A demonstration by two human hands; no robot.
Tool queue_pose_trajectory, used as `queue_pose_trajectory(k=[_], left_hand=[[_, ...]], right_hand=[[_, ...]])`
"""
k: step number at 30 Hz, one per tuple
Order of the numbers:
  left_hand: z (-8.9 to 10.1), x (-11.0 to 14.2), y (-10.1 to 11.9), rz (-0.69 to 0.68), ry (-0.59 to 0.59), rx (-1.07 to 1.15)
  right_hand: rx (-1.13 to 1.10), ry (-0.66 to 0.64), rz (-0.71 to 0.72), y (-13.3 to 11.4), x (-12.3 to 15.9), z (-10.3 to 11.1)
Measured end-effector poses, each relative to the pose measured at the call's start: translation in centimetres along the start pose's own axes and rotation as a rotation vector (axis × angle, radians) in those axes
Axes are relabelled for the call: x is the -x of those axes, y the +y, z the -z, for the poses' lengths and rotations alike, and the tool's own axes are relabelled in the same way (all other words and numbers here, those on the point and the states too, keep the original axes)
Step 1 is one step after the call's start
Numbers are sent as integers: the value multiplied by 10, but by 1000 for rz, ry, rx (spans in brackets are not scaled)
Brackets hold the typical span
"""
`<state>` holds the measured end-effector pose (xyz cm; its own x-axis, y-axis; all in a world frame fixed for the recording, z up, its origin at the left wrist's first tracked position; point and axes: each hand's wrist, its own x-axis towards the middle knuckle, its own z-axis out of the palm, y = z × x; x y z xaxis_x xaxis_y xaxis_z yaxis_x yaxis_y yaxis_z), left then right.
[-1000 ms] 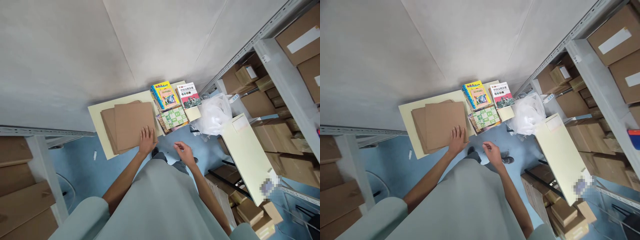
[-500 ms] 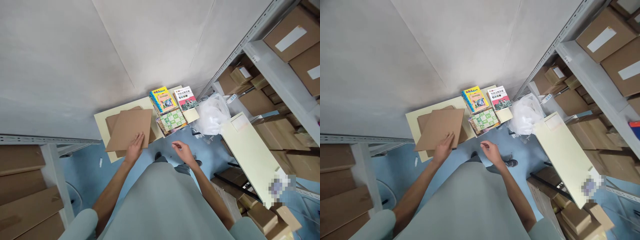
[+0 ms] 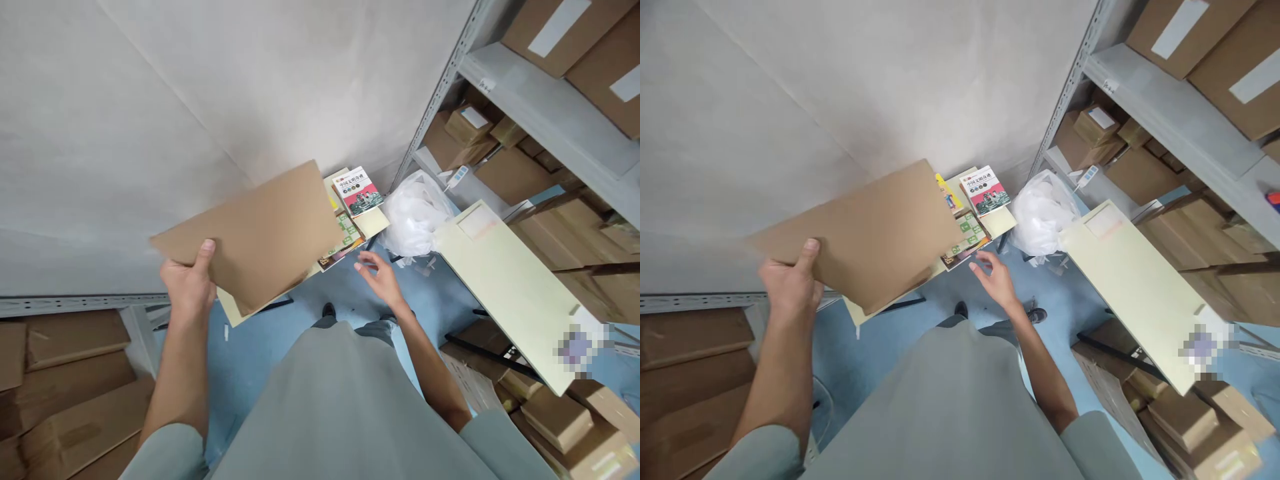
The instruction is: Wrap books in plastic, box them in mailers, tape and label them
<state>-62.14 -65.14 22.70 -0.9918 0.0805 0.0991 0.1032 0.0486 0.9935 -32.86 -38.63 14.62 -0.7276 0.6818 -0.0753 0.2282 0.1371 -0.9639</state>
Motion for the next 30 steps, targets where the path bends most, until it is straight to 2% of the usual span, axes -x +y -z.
queue_pose_trajectory(k=[4, 6, 8, 11, 15, 19, 22, 24, 27, 30], left_hand=[[-65, 39, 11, 209, -218, 91], [-105, 63, 18, 278, -343, 106], [-149, 88, 25, 326, -469, 102], [-221, 127, 34, 382, -643, 68], [-313, 181, 45, 406, -886, 39], [-391, 238, 53, 378, -1129, 9], [-442, 281, 55, 379, -1259, -24], [-472, 310, 55, 358, -1329, -42], [-511, 349, 53, 271, -1430, -78], [-542, 383, 50, 181, -1487, -98]], right_hand=[[-24, 216, 15, -10, -10, 69], [-89, 255, 24, -14, -9, 111], [-190, 232, 10, -14, -1, 157], [-304, 228, -83, -5, 23, 226], [-303, 435, -151, 21, 68, 311], [-255, 609, -178, 46, 115, 385], [-192, 670, -171, 64, 144, 427], [-142, 691, -163, 77, 161, 448], [-114, 735, -186, 98, 183, 470], [-143, 815, -228, 115, 202, 483]])
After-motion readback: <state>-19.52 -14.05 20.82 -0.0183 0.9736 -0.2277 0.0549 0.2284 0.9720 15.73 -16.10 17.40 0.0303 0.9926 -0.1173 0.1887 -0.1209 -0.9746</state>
